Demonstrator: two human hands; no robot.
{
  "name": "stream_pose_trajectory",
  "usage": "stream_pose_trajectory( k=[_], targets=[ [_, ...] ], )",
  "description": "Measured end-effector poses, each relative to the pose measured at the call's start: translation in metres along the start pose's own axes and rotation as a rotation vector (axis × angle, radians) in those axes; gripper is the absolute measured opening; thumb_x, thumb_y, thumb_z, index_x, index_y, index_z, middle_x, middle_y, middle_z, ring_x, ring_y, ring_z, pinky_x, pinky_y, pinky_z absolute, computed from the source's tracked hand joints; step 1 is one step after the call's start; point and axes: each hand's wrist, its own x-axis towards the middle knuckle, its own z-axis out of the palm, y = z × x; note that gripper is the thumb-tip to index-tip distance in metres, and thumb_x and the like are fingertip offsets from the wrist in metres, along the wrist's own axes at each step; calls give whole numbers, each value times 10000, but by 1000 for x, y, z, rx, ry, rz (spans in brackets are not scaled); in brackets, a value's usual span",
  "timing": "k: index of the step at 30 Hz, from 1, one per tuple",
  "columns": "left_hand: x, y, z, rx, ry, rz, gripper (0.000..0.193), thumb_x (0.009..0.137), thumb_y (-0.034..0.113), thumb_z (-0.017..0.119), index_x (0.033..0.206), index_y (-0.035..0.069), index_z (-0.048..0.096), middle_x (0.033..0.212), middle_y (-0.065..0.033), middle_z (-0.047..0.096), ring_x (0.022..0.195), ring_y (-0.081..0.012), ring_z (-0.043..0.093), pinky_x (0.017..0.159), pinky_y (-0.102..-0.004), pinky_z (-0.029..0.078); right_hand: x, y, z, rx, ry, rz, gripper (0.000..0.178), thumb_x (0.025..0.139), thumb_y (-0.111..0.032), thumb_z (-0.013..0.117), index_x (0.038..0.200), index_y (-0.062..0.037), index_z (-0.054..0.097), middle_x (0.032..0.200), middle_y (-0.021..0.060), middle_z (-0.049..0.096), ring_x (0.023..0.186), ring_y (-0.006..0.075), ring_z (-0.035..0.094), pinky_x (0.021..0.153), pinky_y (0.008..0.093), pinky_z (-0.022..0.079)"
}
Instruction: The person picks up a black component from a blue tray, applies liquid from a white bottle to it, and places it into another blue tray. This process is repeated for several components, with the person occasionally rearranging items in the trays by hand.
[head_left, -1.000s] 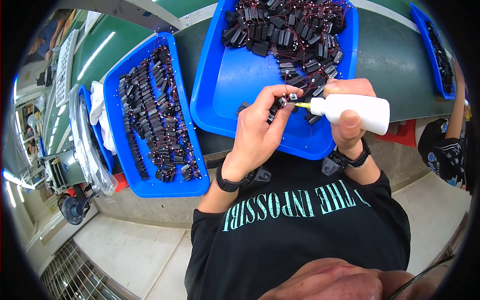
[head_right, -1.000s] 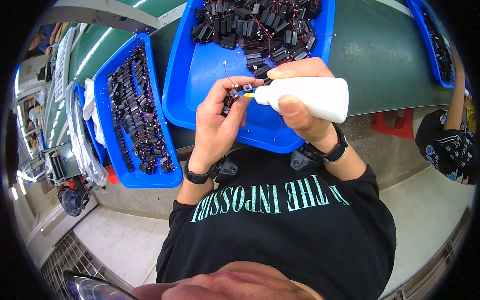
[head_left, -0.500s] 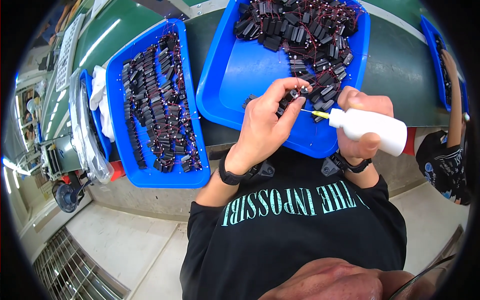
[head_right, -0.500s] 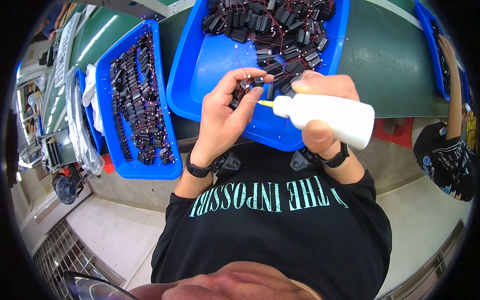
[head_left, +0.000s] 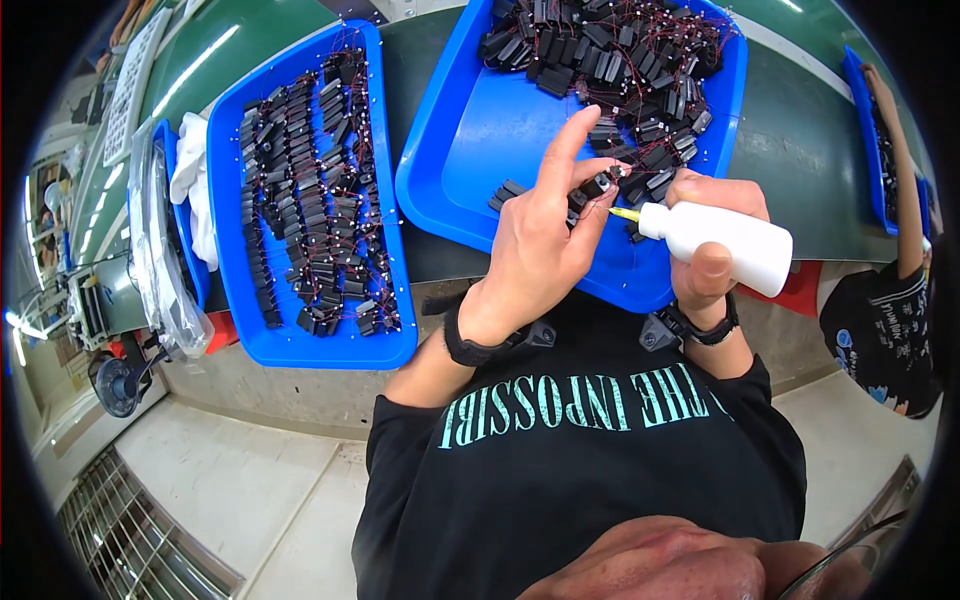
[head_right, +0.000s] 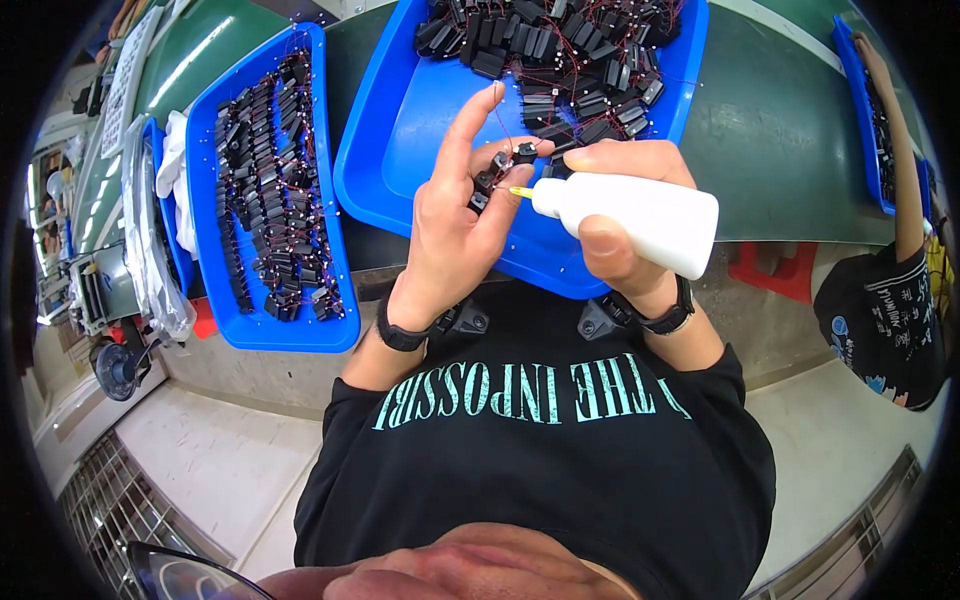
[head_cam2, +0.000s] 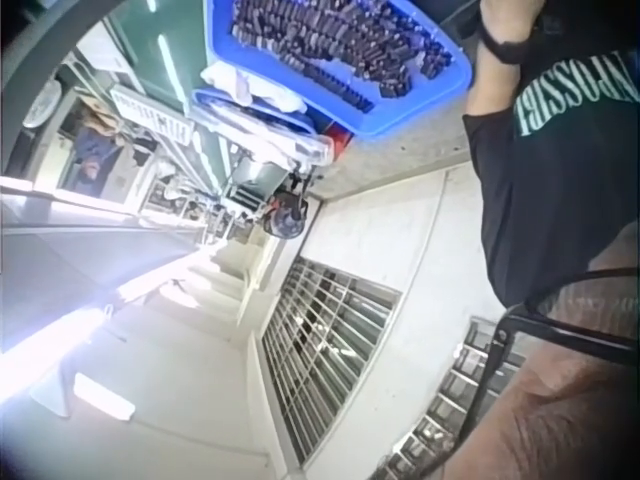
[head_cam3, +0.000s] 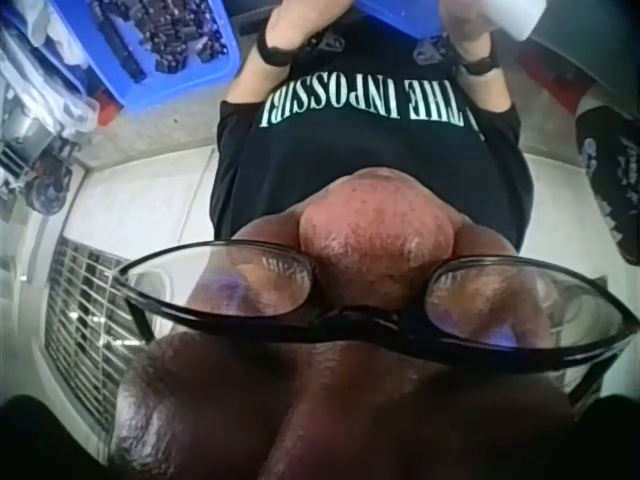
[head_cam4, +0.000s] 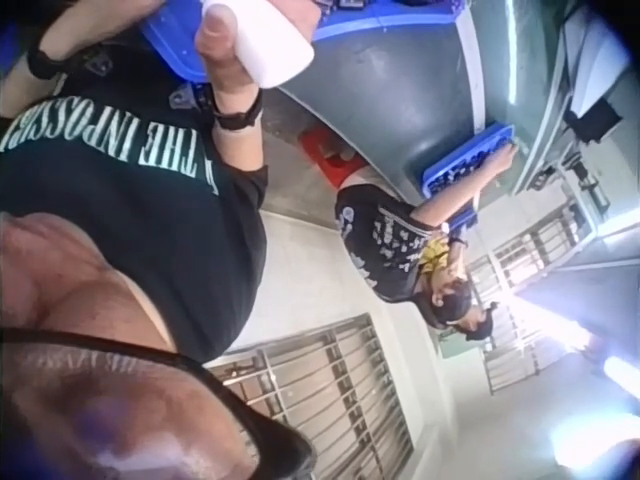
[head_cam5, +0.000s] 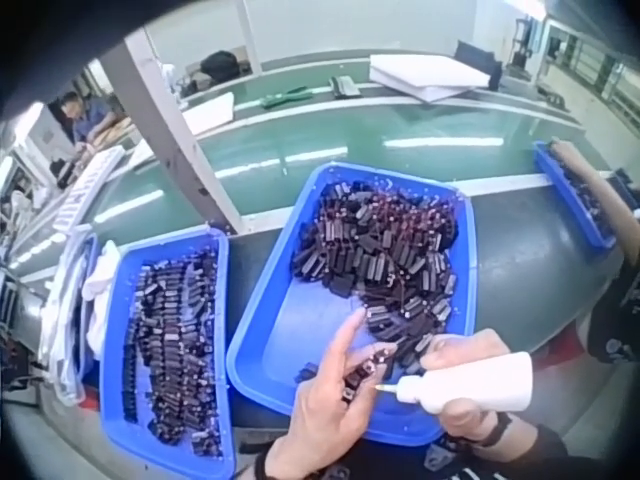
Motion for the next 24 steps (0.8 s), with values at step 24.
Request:
stream_pose_trajectory(
  k=[24],
  targets=[
    [-1, 4, -1, 88, -3, 43, 677, 813, -97, 587, 1418, 49, 321, 1063, -157, 681, 979, -290, 676, 814, -336, 546, 3, -2, 4, -94, -11, -55, 476, 852, -439, 663, 976, 17, 608, 936, 108, 635, 770, 153, 618, 685, 260, 494]
  ],
)
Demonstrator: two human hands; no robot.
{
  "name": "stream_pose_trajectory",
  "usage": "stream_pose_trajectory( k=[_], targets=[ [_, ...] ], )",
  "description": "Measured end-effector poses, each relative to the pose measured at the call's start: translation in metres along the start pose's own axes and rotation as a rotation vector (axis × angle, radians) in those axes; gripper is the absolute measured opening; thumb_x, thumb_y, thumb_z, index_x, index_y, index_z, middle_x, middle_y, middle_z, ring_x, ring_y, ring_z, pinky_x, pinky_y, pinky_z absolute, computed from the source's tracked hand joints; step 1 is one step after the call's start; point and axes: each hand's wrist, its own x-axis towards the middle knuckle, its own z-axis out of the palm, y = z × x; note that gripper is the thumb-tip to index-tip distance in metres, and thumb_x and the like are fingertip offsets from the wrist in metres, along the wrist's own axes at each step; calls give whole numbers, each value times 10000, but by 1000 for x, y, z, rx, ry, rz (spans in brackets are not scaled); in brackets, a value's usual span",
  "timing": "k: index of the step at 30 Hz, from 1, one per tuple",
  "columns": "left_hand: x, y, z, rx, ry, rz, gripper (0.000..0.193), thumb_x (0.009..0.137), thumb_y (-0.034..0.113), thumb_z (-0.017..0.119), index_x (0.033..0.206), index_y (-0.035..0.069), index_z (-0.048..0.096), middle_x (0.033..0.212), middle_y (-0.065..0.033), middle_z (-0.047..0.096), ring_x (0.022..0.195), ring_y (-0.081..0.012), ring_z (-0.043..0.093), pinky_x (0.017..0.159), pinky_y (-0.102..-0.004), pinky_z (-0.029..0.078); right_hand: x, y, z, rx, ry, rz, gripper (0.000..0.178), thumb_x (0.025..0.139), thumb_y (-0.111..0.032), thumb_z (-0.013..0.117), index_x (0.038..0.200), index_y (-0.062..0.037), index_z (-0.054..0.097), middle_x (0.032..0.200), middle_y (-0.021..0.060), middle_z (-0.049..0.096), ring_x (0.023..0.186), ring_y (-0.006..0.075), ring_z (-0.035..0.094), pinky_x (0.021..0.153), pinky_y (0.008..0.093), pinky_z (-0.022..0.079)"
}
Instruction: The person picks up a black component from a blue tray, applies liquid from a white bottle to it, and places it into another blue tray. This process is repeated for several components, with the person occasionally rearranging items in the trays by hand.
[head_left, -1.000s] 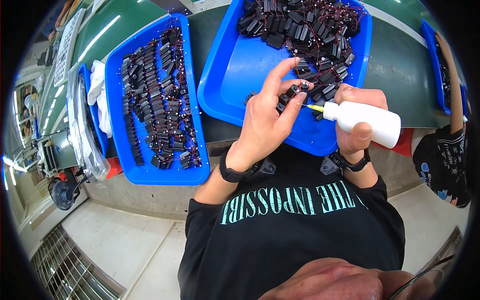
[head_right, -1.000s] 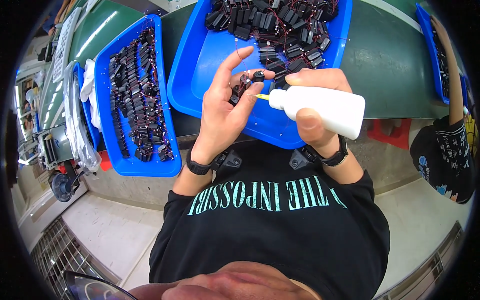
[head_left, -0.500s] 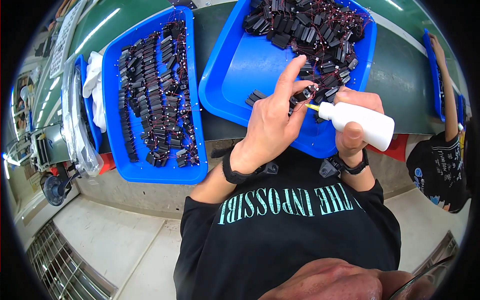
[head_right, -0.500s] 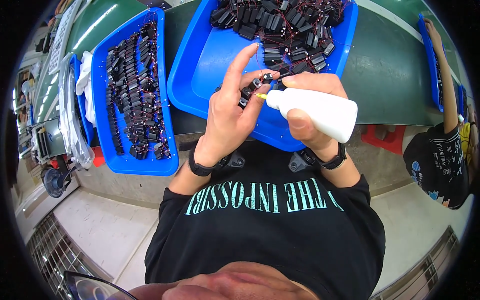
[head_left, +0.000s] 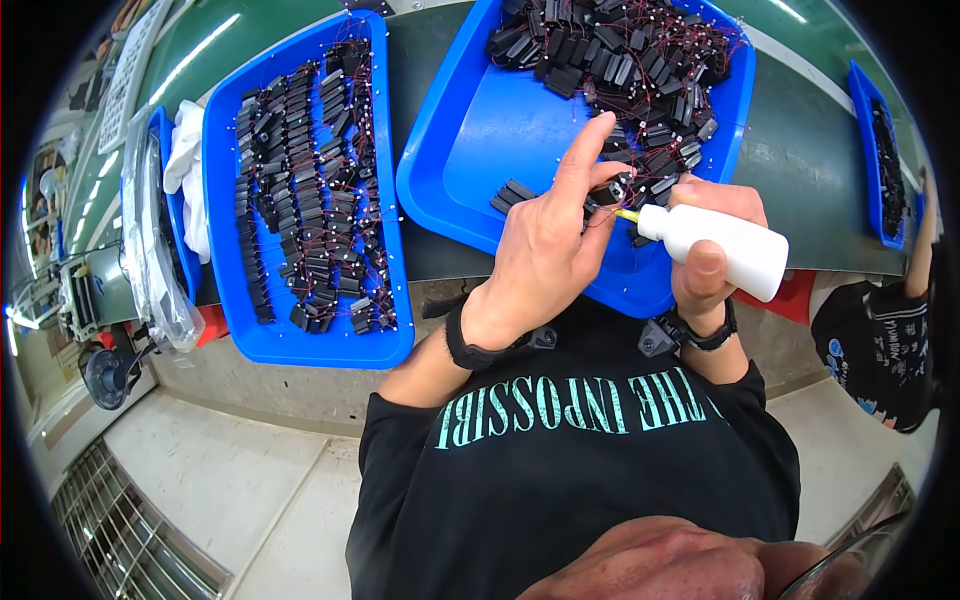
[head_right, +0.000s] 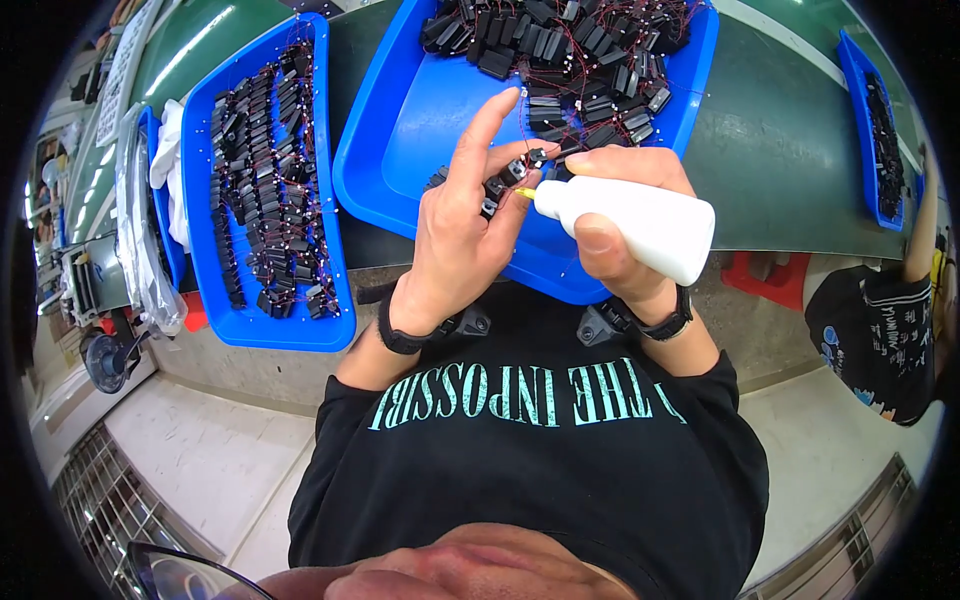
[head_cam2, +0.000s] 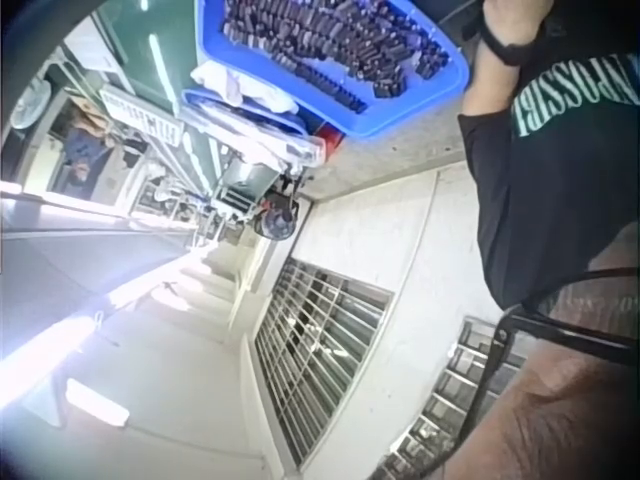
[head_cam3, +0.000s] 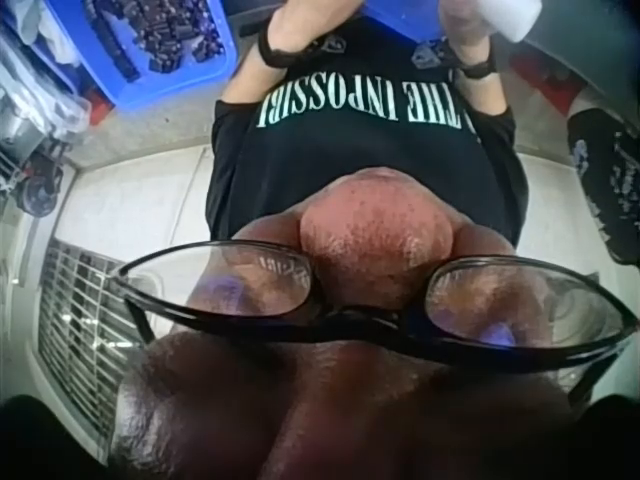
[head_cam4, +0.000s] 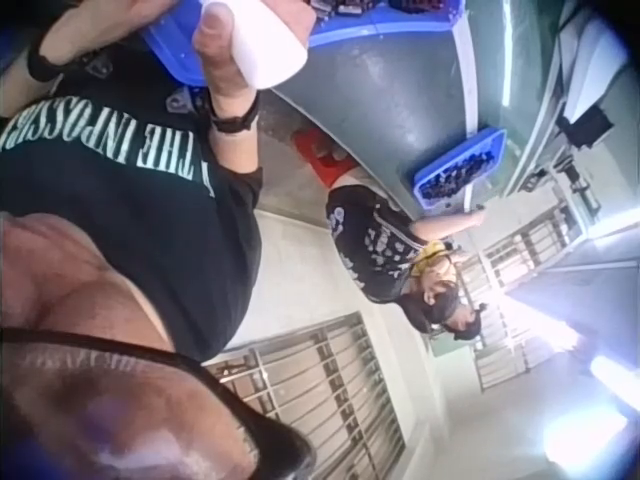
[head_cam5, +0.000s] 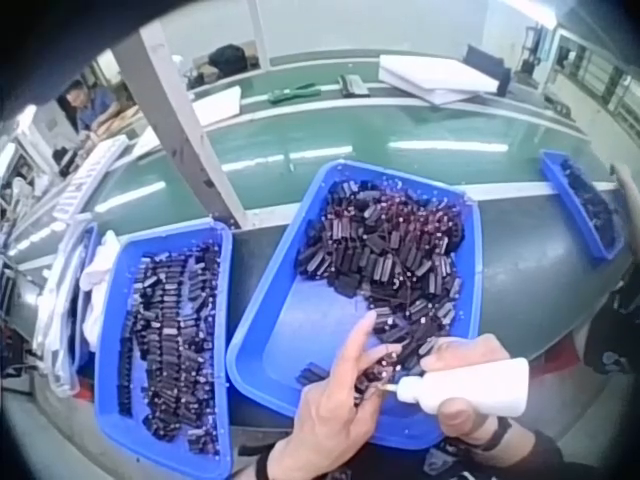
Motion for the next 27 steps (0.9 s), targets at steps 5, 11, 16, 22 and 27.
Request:
stream_pose_trajectory(
  k=[5, 11, 16, 22, 27],
  targets=[
    [0, -2, 0, 6, 6, 14, 681, 809, -96, 593, 1417, 49, 325, 1061, -154, 682, 971, -296, 678, 802, -337, 548, 0, 1, 0, 9, -2, 23, 494, 854, -463, 654, 968, 14, 606, 932, 106, 636, 769, 151, 615, 683, 259, 491],
    [0, -1, 0, 20, 14, 17, 682, 809, -92, 602, 1417, 49, 329, 1057, -151, 684, 971, -298, 678, 795, -332, 549, -2, -1, -1, 38, -5, 66, 513, 858, -488, 643, 964, 13, 602, 931, 105, 636, 767, 149, 611, 676, 255, 488],
    [0, -1, 0, 15, 11, 26, 678, 814, -87, 603, 1418, 49, 328, 1053, -152, 685, 975, -296, 677, 791, -333, 549, -1, 1, -1, 53, -10, 66, 515, 858, -487, 643, 972, 14, 600, 929, 105, 636, 769, 148, 611, 678, 256, 488],
    [0, -1, 0, 9, 8, 7, 671, 822, -81, 602, 1420, 48, 325, 1047, -154, 687, 977, -286, 678, 796, -337, 545, -1, -1, 0, 25, 6, 75, 528, 852, -496, 646, 977, 15, 599, 926, 107, 632, 774, 152, 612, 692, 267, 489],
    [0, -3, 2, 8, 28, 9, 650, 851, -52, 597, 1427, 46, 313, 1028, -150, 693, 954, -246, 687, 801, -319, 536, -8, 9, -7, 101, 55, 55, 542, 852, -509, 636, 974, 18, 601, 913, 112, 627, 764, 164, 609, 715, 294, 492]
  ],
)
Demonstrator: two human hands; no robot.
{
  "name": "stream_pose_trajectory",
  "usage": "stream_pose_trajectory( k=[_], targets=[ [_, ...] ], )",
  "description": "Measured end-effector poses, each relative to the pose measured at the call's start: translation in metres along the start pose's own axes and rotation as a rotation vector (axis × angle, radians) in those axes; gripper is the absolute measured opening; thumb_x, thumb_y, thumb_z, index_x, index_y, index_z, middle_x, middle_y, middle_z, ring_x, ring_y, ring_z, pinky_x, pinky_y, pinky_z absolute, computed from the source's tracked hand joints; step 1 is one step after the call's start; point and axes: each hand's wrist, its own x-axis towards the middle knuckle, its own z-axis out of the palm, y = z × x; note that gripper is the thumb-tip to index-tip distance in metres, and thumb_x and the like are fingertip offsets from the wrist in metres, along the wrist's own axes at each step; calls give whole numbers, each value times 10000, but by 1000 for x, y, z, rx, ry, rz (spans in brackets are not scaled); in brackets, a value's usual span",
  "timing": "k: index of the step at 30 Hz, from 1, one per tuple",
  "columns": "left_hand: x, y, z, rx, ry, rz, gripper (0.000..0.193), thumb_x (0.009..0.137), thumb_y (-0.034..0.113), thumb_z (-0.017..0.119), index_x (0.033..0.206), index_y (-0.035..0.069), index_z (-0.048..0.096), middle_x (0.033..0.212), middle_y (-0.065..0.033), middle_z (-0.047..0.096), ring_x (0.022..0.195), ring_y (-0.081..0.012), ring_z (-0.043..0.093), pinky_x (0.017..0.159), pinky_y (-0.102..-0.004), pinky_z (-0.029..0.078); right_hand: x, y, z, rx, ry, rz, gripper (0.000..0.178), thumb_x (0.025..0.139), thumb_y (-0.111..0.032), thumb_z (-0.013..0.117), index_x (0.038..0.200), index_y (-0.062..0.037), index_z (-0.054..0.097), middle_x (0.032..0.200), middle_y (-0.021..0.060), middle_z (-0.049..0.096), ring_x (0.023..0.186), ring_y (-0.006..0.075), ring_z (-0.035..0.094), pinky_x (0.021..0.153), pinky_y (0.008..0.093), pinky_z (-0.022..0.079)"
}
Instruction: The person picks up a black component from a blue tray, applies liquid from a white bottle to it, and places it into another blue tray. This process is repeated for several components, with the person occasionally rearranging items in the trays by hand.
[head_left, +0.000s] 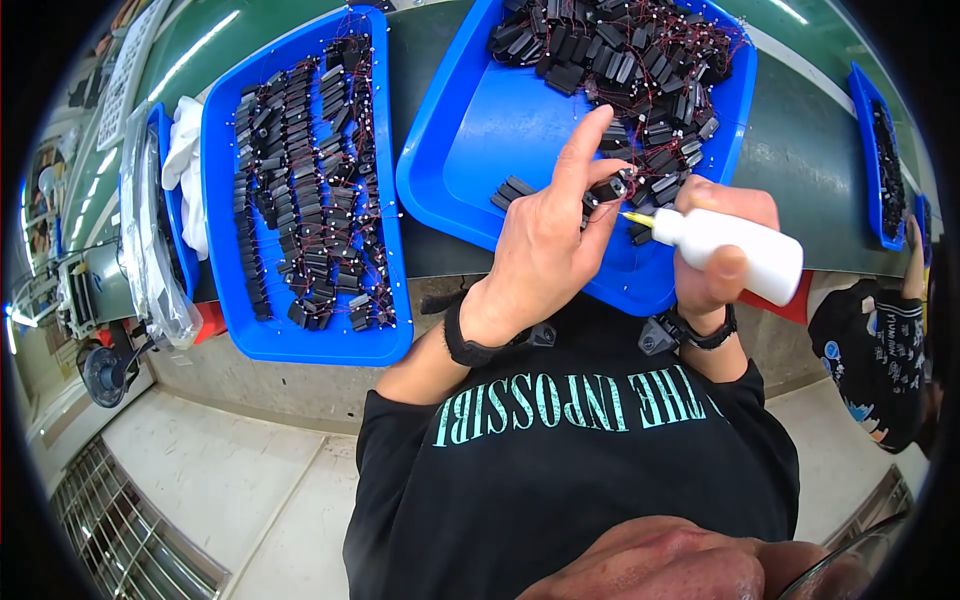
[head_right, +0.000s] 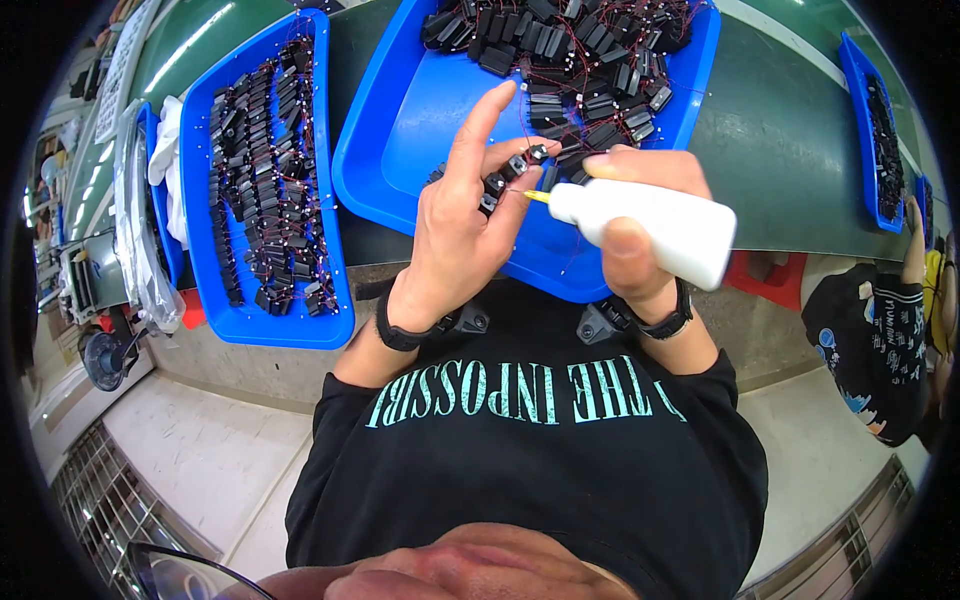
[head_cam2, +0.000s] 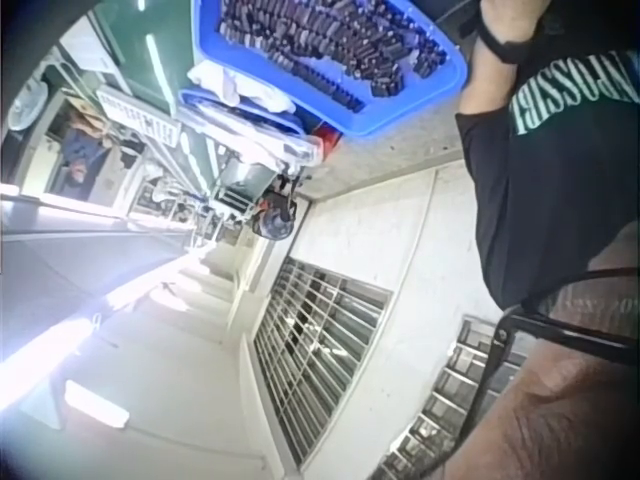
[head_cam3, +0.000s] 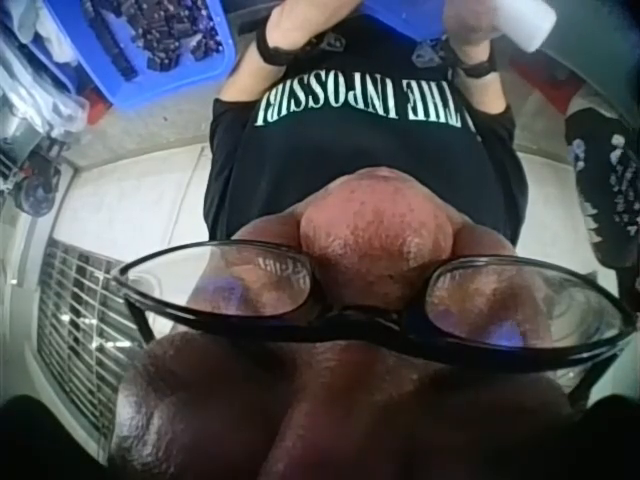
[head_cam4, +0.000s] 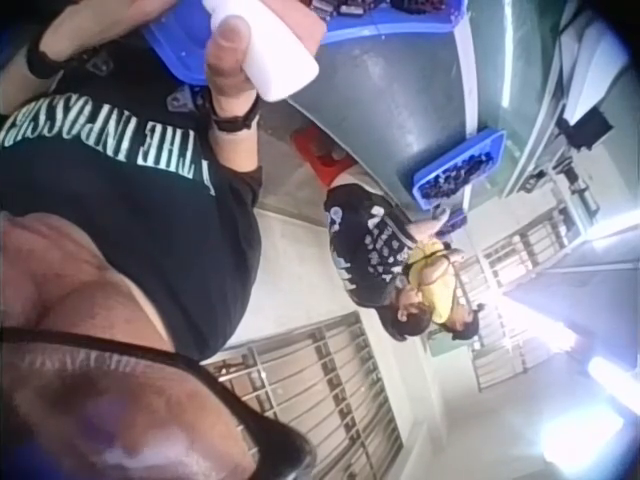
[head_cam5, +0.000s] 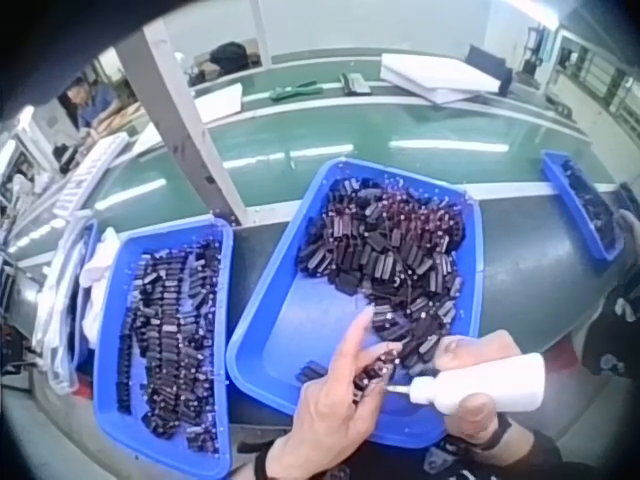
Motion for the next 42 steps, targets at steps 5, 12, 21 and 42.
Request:
stream_pose_trajectory(
  k=[5, 12, 21, 42],
  targets=[
    [0, -1, -2, -59, 7, -60, 641, 871, -22, 594, 1435, 46, 299, 1011, -142, 700, 929, -209, 687, 795, -300, 526, 2, -8, 10, 147, 19, -61, 591, 849, -586, 593, 992, -17, 524, 708, 79, 516, 563, 147, 437, 526, 281, 325],
    [1, -1, -1, -33, 24, -36, 647, 874, -11, 595, 1440, 47, 289, 1006, -135, 702, 909, -200, 687, 785, -293, 523, 0, -8, 6, -122, -151, -121, 491, 853, -483, 629, 929, 2, 643, 871, 98, 657, 733, 205, 640, 778, 353, 523],
    [1, -3, 0, -34, 18, -30, 645, 876, -15, 592, 1441, 49, 287, 1007, -147, 700, 930, -215, 687, 800, -309, 529, 5, -13, 12, -205, -110, -109, 433, 852, -444, 633, 887, -14, 669, 871, 83, 684, 758, 213, 663, 775, 356, 533],
    [1, 0, -2, -39, 7, -46, 617, 887, -18, 581, 1433, 63, 305, 1017, -147, 698, 918, -206, 686, 771, -296, 530, 8, -16, 15, -233, -119, -106, 353, 843, -371, 663, 843, -19, 682, 873, 85, 687, 774, 220, 656, 742, 343, 538]
  ],
)
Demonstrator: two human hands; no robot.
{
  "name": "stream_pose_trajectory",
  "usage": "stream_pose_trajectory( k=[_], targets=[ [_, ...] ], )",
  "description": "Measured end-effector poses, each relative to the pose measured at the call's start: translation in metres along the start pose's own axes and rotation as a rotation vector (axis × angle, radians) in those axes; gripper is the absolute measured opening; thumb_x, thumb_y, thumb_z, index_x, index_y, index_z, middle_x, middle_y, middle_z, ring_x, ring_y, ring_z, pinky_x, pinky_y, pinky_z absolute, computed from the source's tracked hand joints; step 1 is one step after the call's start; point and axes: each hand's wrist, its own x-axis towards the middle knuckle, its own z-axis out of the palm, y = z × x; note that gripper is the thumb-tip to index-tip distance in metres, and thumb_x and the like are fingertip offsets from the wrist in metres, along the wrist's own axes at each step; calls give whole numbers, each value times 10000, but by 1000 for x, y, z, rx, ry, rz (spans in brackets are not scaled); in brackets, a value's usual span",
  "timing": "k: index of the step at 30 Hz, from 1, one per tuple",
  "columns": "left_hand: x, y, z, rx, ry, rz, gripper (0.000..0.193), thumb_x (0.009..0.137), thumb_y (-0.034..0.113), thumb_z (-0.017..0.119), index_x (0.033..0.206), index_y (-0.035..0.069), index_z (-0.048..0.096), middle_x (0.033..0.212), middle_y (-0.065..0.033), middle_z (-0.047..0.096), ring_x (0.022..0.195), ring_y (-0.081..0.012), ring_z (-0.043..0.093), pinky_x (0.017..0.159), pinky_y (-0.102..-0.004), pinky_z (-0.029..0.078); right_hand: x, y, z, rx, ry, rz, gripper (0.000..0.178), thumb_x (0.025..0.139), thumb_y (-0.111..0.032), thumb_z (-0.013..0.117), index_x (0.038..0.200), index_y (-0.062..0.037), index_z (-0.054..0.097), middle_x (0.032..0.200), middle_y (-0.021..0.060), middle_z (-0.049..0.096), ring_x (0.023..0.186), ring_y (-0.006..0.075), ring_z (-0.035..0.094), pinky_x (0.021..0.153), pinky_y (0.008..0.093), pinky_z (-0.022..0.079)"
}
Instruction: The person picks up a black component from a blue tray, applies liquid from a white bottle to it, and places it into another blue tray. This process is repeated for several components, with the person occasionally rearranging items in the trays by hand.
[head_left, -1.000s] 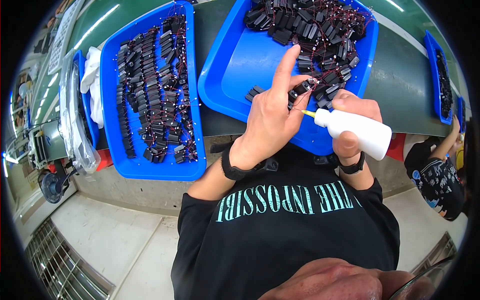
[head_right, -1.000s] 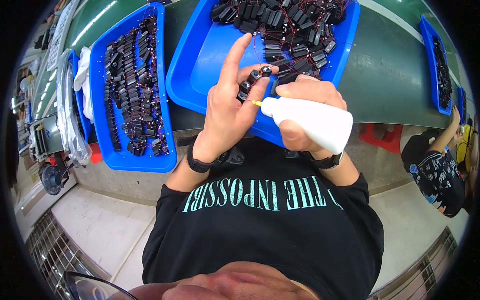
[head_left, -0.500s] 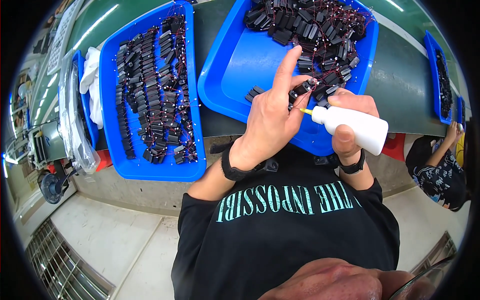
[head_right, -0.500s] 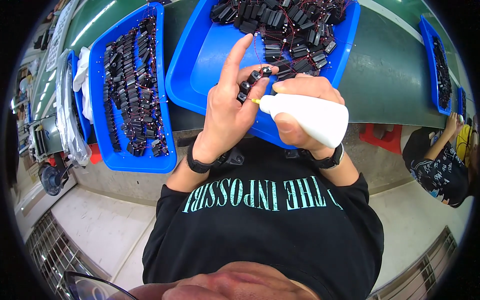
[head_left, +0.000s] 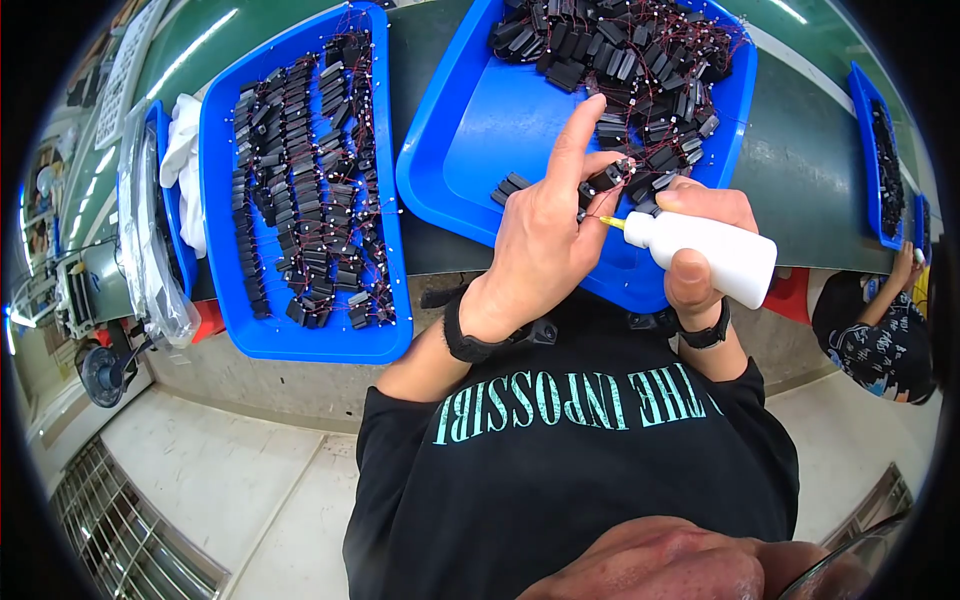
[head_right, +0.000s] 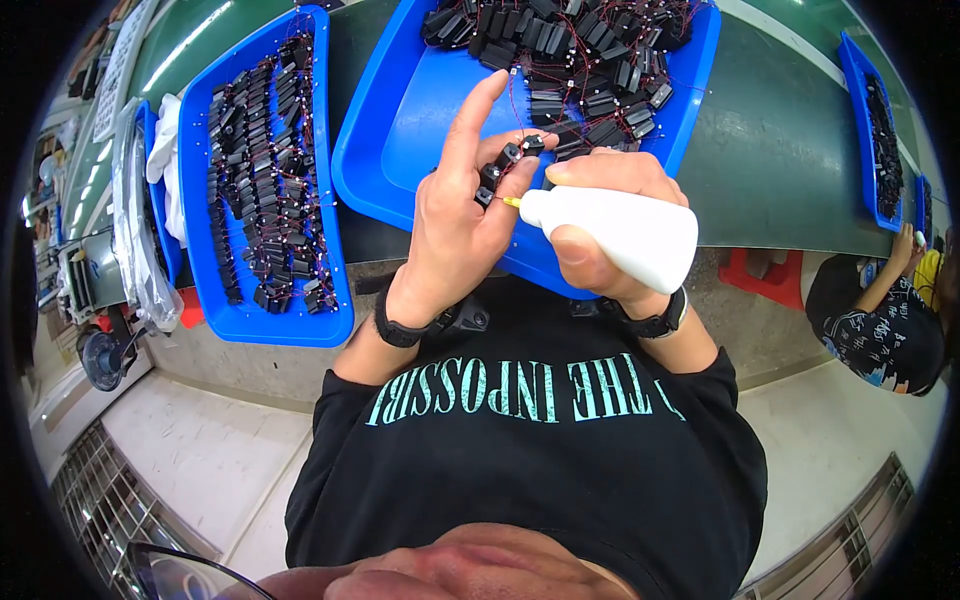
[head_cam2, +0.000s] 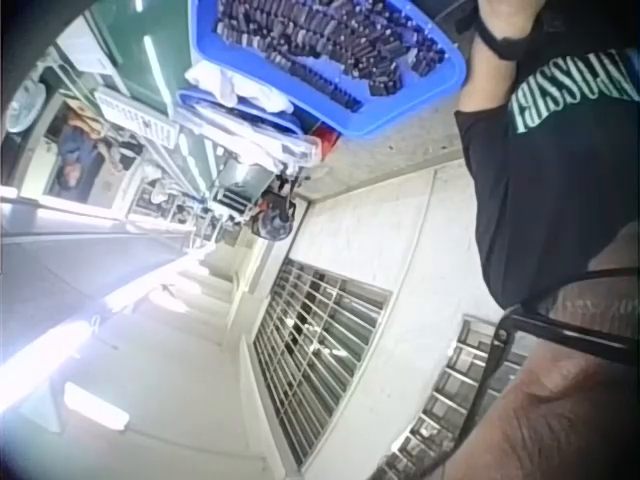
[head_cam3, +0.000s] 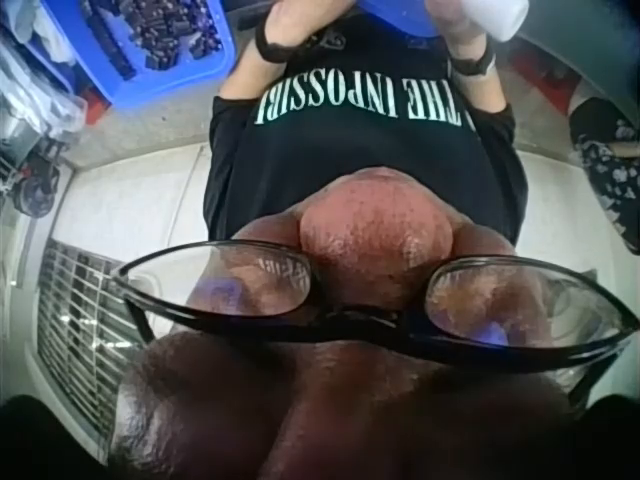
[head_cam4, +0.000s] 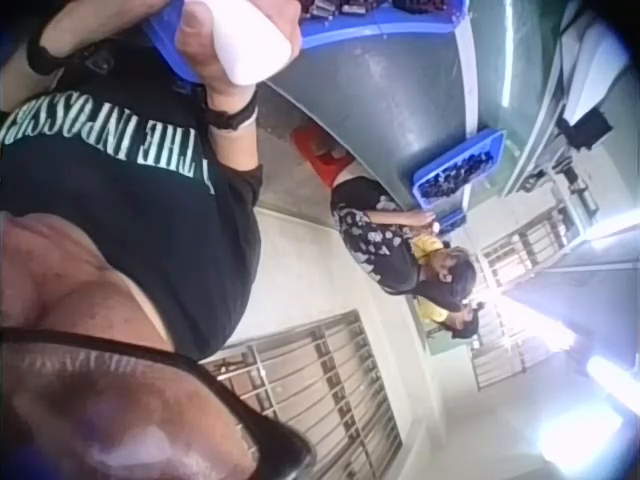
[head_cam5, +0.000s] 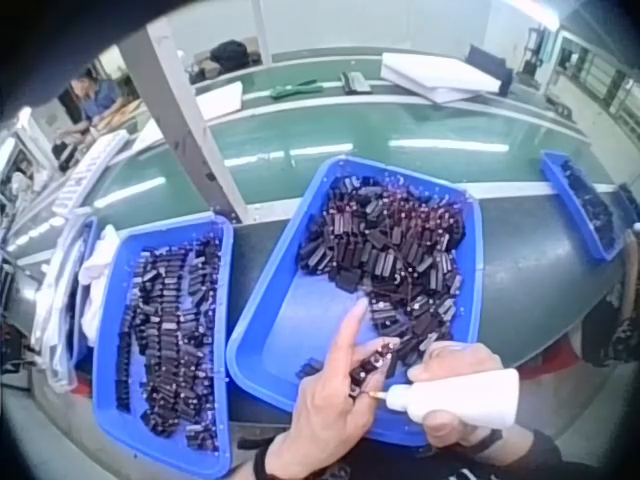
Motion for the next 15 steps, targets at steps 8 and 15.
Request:
stream_pose_trajectory(
  k=[8, 15],
  targets=[
    [0, -2, 1, 15, 5, 18, 614, 889, -11, 584, 1432, 59, 306, 1021, -145, 698, 897, -198, 683, 756, -291, 527, 2, 0, 3, 62, 17, -4, 416, 847, -415, 660, 868, 0, 670, 877, 105, 675, 775, 213, 652, 746, 334, 533],
    [2, 2, -2, -75, 42, 11, 593, 903, 8, 577, 1433, 59, 316, 1014, -114, 699, 738, -82, 619, 663, -227, 496, -2, 9, 1, 227, 185, 80, 574, 871, -581, 545, 975, -17, 518, 678, 49, 504, 593, 135, 461, 599, 290, 386]
  ],
)
